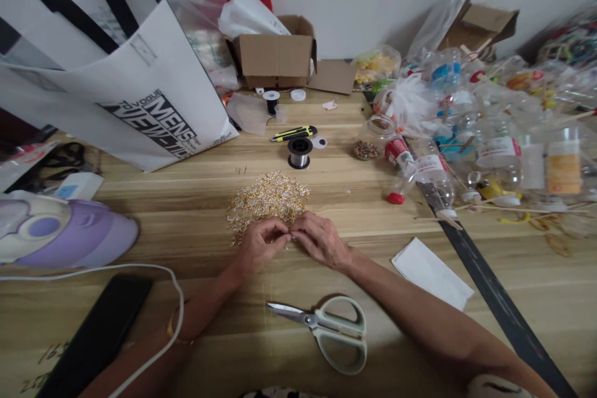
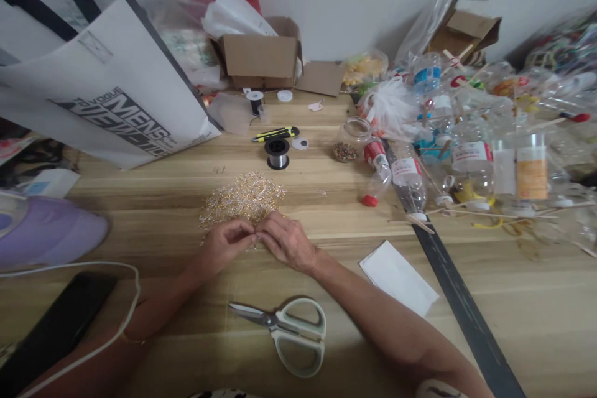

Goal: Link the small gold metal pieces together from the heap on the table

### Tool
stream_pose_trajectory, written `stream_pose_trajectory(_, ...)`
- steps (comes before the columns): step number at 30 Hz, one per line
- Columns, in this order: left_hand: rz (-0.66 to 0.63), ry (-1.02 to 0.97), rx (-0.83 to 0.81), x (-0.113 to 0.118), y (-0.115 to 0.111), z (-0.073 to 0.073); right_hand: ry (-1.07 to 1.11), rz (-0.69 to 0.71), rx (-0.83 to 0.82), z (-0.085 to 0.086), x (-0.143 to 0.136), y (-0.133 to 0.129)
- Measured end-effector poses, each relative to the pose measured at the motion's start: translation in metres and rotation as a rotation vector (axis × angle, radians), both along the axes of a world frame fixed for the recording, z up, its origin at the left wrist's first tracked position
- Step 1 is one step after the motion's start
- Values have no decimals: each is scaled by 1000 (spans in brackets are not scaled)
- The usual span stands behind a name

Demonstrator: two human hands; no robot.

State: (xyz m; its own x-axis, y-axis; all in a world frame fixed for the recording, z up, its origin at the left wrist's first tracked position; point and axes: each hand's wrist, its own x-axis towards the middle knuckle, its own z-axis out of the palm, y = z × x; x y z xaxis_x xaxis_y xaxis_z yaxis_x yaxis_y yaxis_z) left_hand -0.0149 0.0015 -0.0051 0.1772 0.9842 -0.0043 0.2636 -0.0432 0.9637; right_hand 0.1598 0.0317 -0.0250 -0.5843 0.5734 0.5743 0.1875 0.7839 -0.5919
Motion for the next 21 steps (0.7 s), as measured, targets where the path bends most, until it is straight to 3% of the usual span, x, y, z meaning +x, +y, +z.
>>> stream_pose_trajectory(6, -5, 165, 298, -1, -1, -1, -25, -3, -21, -1, 0, 0)
stream_pose_trajectory(10, 17, 123, 373, -3, 1, -5, -20, -13, -52, -1, -1, 0)
stream_pose_trajectory(14, 33, 21, 316, -2, 1, -9, -26, -20, -97, 0, -1, 0)
stream_pose_trajectory(21, 76, -29, 46, 1, -4, -7, -61, -15, -73, 1, -1, 0)
